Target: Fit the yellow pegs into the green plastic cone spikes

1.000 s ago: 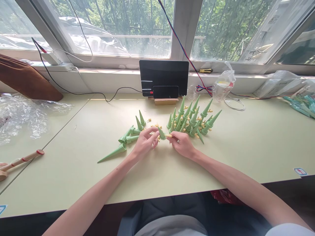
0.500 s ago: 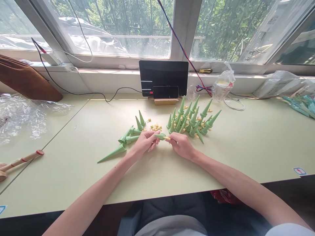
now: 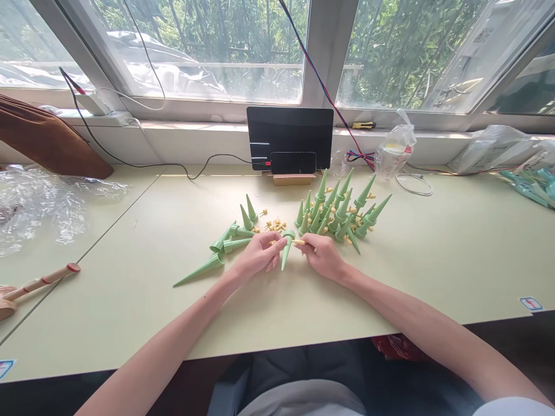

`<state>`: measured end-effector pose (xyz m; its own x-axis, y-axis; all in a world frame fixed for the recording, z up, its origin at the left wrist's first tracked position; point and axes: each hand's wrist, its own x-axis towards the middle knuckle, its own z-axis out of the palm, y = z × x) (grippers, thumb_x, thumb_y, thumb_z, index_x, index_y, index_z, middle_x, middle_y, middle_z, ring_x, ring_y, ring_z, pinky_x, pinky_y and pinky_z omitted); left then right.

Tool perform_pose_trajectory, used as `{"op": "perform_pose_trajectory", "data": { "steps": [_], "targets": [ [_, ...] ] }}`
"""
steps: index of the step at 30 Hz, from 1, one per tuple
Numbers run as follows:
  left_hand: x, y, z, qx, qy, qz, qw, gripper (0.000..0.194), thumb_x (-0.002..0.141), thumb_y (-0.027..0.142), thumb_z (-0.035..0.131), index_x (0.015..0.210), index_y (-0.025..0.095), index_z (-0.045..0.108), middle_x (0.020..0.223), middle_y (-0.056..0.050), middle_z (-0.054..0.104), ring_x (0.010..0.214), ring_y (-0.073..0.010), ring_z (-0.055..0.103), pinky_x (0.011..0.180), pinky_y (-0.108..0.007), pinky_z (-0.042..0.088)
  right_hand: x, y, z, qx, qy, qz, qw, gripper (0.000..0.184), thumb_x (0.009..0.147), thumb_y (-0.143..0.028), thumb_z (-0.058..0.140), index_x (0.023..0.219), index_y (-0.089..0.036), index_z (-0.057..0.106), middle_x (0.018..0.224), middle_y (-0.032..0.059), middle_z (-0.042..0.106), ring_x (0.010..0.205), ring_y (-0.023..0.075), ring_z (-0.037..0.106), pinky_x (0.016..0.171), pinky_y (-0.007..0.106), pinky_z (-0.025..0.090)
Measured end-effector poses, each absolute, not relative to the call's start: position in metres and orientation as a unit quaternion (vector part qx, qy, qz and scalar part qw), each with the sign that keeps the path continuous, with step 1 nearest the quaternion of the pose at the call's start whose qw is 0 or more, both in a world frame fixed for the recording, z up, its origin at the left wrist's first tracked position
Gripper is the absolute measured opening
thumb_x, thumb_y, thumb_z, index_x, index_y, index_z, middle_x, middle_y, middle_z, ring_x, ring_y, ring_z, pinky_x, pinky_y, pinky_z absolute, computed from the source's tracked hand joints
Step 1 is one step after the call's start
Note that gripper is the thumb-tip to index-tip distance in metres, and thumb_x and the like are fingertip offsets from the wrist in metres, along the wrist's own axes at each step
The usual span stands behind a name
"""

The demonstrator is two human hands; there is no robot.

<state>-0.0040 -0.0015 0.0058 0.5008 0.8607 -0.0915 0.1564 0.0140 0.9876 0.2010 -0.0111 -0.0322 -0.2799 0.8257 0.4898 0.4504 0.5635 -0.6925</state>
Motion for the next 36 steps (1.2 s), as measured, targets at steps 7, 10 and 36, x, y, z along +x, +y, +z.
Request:
{"op": "perform_pose_trajectory", "data": {
  "steps": [7,10,36],
  "targets": [
    [-0.003,-0.004,0.004,0.676,0.411,0.301,0.533,0.030,0.091,0.047,0.057,0.080,0.019,0.053,0.048,0.007,0.041,0.041,-0.0081,0.040,0.041,-0.019,0.029,0.201,-0.012,-0.028,-0.421,-0.759,0.243,0.433,0.033,0.097,-0.034,0.050,0.067,-0.020,0.045,0.059,-0.0016,0.052,0.053,0.0122,0.045,0.053,0.024,0.036],
    [-0.001,-0.004,0.002,0.688,0.405,0.329,0.504,0.028,0.090,0.043,0.059,0.079,0.018,0.053,0.058,0.005,0.042,0.045,-0.0075,0.042,0.041,-0.019,0.031,0.201,-0.012,-0.028,-0.427,-0.756,0.250,0.428,0.033,0.097,-0.036,0.048,0.067,-0.021,0.044,0.059,-0.0013,0.053,0.052,0.0124,0.045,0.053,0.025,0.036],
    [0.004,-0.003,-0.002,0.741,0.349,0.424,0.387,0.017,0.088,0.027,0.063,0.074,0.016,0.061,0.080,-0.004,0.059,0.059,-0.0098,0.050,0.047,-0.021,0.044,0.196,-0.021,-0.013,-0.389,-0.656,0.480,0.434,0.034,0.093,-0.048,0.054,0.077,-0.019,0.052,0.049,-0.0058,0.049,0.040,0.0101,0.044,0.044,0.025,0.037]
  ]
}}
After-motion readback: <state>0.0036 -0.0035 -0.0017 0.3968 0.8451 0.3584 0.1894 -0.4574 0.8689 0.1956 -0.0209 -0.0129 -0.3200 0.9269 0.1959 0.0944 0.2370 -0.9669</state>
